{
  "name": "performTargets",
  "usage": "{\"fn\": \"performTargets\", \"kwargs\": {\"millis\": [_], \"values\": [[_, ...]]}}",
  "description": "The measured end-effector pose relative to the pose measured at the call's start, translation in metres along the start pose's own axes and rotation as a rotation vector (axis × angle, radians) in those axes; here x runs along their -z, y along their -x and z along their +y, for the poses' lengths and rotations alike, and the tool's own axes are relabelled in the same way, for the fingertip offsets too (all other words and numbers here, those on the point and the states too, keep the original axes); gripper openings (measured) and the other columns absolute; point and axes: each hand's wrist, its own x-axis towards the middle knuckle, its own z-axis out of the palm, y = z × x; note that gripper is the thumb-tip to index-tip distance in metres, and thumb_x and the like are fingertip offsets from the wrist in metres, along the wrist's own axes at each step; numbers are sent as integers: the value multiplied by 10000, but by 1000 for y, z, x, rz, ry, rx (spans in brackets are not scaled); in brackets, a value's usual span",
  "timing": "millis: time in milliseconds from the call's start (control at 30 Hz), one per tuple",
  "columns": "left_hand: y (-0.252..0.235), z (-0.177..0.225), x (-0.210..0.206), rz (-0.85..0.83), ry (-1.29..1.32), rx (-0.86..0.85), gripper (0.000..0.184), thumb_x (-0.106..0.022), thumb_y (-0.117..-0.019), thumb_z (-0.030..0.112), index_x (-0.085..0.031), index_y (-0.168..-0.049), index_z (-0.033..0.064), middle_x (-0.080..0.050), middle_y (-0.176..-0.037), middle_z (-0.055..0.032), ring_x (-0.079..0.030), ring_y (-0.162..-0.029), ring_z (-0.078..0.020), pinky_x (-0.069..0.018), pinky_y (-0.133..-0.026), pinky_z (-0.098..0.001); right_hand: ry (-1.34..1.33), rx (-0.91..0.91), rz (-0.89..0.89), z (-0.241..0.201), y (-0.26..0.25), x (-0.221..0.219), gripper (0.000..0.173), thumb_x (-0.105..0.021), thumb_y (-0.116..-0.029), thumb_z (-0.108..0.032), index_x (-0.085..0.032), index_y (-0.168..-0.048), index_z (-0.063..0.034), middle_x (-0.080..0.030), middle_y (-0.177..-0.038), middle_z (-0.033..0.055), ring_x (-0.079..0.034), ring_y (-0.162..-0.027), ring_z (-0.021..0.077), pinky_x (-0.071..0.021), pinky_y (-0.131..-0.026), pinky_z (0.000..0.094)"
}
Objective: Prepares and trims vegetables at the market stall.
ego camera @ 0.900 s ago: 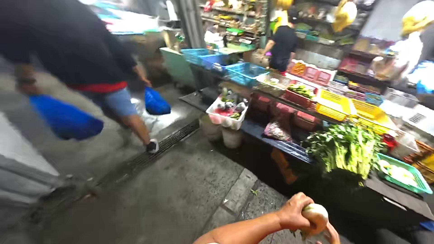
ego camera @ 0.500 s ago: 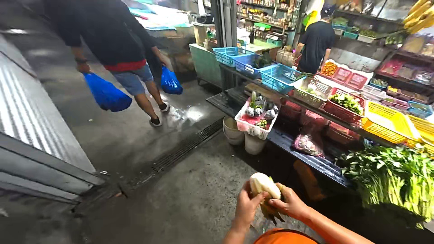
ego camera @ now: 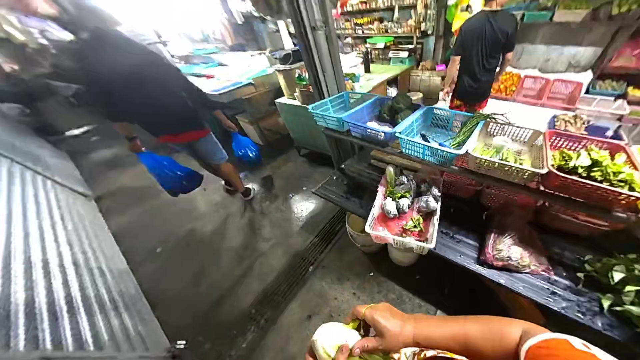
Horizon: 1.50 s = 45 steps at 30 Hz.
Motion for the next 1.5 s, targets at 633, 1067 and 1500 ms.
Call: {"fn": "performTargets", "kwargs": {"millis": [633,1067,1500], "values": [[-363,35,-118,-365,-141,-30,818,-811,-733,189,-424,-1401,-81,-610,-1229,-171,-633,-1082,-119,-552,-933,-290,108,-444,401,111,-178,243,463,-625,-1014,-303,-590,-1383,-26,-664,-1284,191,-660,-1170,309,-511,-1057,507],[-600,58,-168,-385,-63,211,679,-663,-864,88,-362,-1463,-18,-604,-1245,-132,-663,-1057,-141,-585,-900,-315,-815,-1748,1482,277,-60,169,647,-553,-1056,-391,-409,-1473,83,-436,-1483,360,-511,-1316,523,-470,-997,697],[-594,26,-281,-595,-307,326,710,-715,-798,53,-406,-1433,-27,-631,-1223,-153,-677,-1054,-173,-600,-880,-333,-991,-1760,1703,367,-88,181,710,-594,-989,-121,-209,-1560,52,-438,-1481,331,-597,-1224,450,-547,-935,596]]}}
